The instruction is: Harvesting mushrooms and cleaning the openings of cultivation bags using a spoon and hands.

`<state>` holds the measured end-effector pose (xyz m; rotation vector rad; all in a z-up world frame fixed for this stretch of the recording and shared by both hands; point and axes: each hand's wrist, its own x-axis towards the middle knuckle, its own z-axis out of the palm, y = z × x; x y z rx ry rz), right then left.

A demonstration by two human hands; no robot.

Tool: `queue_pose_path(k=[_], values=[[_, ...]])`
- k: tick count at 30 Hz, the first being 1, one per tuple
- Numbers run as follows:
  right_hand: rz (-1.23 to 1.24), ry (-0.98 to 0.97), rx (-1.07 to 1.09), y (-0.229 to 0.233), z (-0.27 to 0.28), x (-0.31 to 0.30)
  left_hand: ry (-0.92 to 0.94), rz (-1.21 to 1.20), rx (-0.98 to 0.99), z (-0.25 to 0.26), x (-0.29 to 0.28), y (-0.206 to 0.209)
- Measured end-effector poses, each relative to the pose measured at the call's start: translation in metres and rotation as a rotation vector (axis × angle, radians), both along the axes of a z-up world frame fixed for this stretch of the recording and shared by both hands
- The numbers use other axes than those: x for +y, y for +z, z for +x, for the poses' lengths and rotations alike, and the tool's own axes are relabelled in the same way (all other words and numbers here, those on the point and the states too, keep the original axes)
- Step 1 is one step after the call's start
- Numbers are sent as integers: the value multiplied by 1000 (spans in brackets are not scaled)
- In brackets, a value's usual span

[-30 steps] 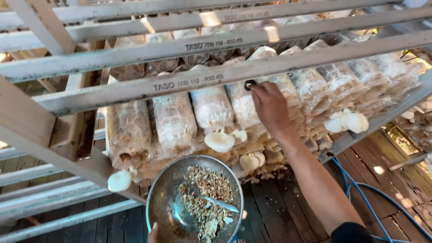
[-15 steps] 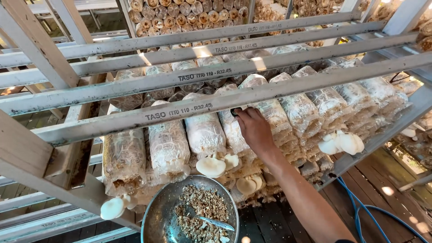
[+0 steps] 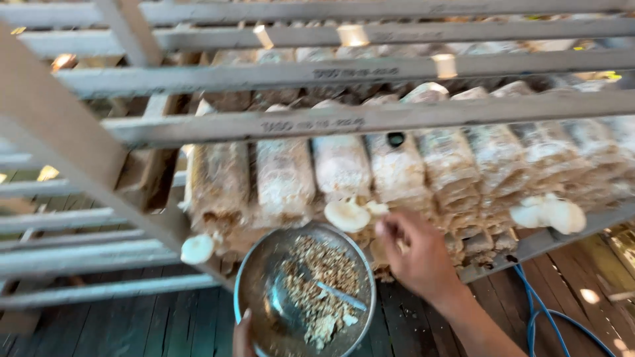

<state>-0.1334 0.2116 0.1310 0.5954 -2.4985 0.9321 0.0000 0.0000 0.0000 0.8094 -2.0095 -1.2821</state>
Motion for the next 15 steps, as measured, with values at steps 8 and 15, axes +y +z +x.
queue_pose_path(k=[8,15], values=[[477,168,-318,-104,42,-50,-419,1058,53,-32,-66,-18],[368,151,-438,-105,49,-68,-546,808,129,-33,-78,-32]])
